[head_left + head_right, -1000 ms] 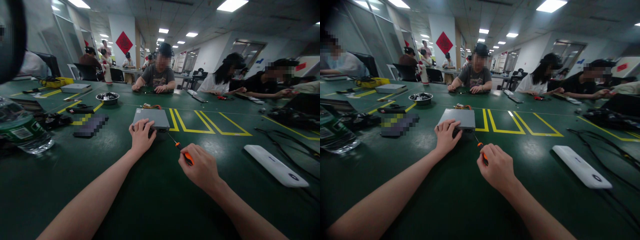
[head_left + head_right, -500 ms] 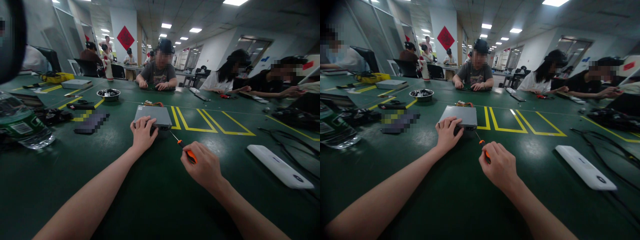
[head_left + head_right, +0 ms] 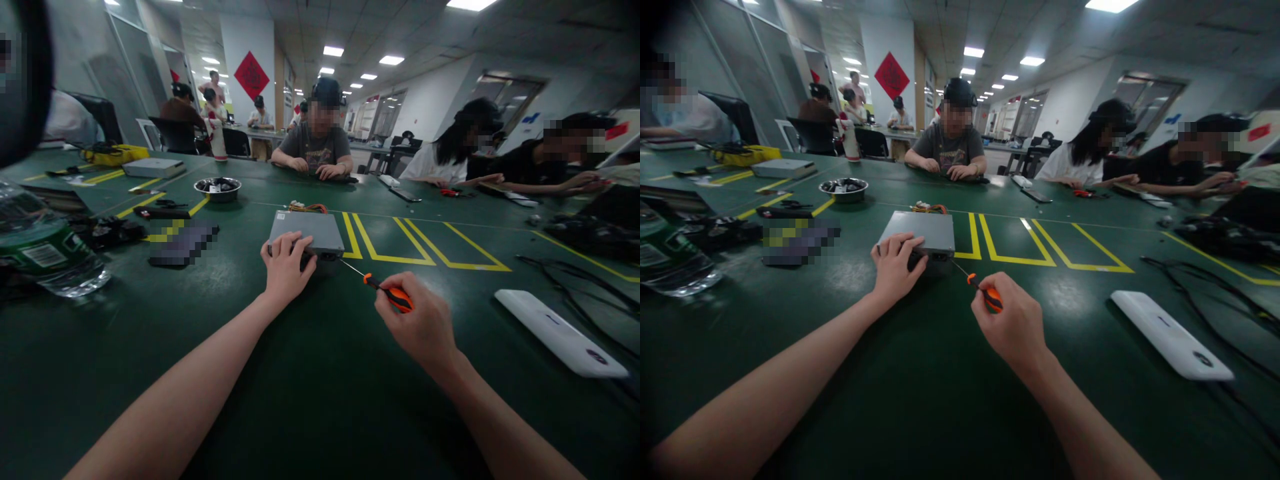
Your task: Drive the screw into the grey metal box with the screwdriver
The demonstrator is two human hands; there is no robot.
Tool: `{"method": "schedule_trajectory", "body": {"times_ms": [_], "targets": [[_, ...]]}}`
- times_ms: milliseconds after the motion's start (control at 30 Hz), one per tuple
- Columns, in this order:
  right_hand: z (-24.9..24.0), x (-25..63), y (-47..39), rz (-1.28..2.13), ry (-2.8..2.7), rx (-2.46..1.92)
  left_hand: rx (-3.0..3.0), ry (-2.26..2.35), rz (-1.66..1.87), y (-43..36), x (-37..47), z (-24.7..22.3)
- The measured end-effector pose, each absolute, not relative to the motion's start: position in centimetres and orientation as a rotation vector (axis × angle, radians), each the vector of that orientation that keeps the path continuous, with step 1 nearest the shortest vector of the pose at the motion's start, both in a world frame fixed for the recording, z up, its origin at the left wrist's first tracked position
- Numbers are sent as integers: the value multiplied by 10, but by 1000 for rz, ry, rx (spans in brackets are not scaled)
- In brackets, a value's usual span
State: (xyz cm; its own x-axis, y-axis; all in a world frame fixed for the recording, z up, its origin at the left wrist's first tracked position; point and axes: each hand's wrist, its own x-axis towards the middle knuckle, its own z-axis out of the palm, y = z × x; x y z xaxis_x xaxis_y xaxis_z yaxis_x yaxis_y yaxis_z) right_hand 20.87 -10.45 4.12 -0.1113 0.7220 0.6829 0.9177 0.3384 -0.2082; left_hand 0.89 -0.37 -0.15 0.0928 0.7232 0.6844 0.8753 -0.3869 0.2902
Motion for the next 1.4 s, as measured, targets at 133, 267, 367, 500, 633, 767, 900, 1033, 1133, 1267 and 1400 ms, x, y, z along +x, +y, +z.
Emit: {"method": "schedule_trajectory", "body": {"times_ms": [133, 267, 367, 500, 633, 767, 900, 1033, 1133, 1267, 1400], "targets": [[32, 194, -114, -507, -2039, -1345, -2163, -1621, -1168, -3, 9, -2], [28, 181, -119, -609, -2204, -1140, -2166, -1616, -1180, -3, 9, -2], [30, 182, -117, -594, -2243, -1114, -2174, -1612, -1182, -4, 9, -2], [33, 191, -116, -578, -2133, -1290, -2172, -1606, -1183, -4, 9, -2], [34, 195, -116, -526, -2164, -1299, -2178, -1603, -1182, -4, 9, -2], [35, 191, -117, -440, -2269, -1267, -2185, -1601, -1174, -5, 8, -1], [36, 190, -118, -376, -2243, -1257, -2177, -1591, -1184, -5, 8, -1], [33, 192, -117, -287, -2125, -1408, -2176, -1586, -1185, -4, 8, -2], [30, 193, -117, -298, -2153, -1386, -2173, -1584, -1179, -4, 8, -2], [30, 190, -116, -399, -2340, -1250, -2174, -1580, -1178, -4, 8, -2], [33, 188, -115, -322, -2326, -1247, -2177, -1580, -1177, -4, 8, -2]]}}
